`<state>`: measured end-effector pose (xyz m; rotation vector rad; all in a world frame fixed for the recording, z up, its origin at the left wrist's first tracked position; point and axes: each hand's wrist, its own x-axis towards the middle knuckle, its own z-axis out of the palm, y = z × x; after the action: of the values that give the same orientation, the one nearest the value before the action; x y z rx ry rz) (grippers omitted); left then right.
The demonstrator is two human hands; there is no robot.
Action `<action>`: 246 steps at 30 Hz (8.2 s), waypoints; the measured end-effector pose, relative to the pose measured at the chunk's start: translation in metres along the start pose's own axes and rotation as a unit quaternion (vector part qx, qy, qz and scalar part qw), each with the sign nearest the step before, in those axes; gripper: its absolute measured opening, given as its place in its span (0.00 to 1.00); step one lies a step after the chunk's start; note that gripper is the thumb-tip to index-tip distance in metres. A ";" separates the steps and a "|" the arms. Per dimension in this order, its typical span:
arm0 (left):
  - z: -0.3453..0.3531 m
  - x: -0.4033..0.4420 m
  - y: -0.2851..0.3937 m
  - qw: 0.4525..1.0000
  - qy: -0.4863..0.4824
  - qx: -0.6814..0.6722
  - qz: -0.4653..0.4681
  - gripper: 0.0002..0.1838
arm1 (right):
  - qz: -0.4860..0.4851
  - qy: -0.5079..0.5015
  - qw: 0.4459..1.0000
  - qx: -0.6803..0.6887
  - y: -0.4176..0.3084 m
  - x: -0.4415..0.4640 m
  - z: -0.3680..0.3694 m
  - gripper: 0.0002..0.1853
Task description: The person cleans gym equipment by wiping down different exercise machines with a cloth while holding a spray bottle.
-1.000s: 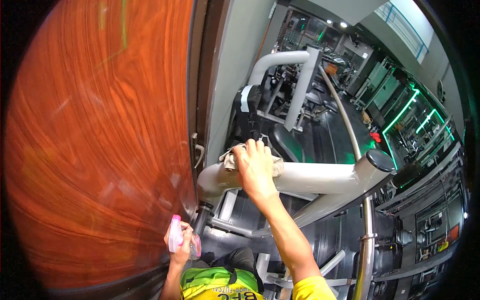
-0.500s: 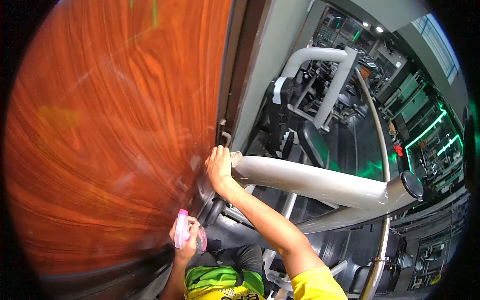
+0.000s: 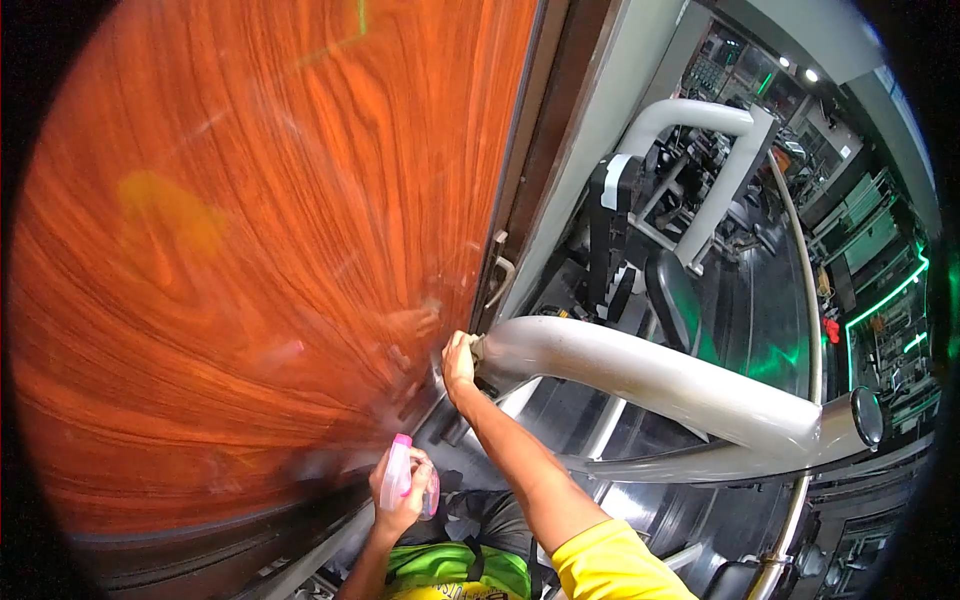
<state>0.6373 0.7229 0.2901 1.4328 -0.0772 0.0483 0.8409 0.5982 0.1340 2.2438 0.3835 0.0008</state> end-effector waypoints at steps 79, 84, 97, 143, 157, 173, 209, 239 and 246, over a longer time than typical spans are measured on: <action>0.045 0.007 0.011 0.986 -0.167 0.007 0.014 0.05 | 0.392 0.343 0.502 0.690 0.115 -0.282 -0.037 0.17; 0.046 0.009 0.015 0.985 -0.171 -0.001 0.006 0.05 | 0.523 0.633 0.471 0.322 0.205 -0.304 -0.058 0.15; 0.034 0.021 -0.003 0.986 -0.165 -0.020 0.029 0.06 | 0.441 0.439 0.700 0.350 0.214 -0.278 -0.053 0.10; 0.030 0.031 0.014 0.981 -0.190 -0.019 0.016 0.06 | 0.490 0.481 0.523 0.505 0.161 -0.254 -0.012 0.13; 0.021 0.030 0.009 0.984 -0.173 -0.021 0.029 0.06 | 0.583 0.410 0.165 0.682 0.098 -0.185 -0.008 0.39; 0.016 0.031 0.013 0.989 -0.141 -0.031 0.019 0.04 | 0.560 0.582 -0.020 0.589 0.206 -0.294 0.019 0.19; 0.041 0.015 0.006 0.987 -0.158 -0.028 0.010 0.07 | 0.547 0.548 -0.041 0.631 0.197 -0.275 -0.034 0.17; 0.043 -0.020 0.020 0.998 -0.033 -0.007 0.061 0.04 | 0.470 0.187 0.331 0.796 0.095 -0.166 -0.014 0.26; 0.038 -0.037 0.004 0.998 -0.028 0.007 0.054 0.04 | 0.439 0.407 -0.022 0.801 0.132 -0.199 0.008 0.22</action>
<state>0.5995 0.6860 0.2959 1.4436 -0.2016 0.0971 0.6882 0.4578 0.2531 -0.8249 0.4850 -0.9167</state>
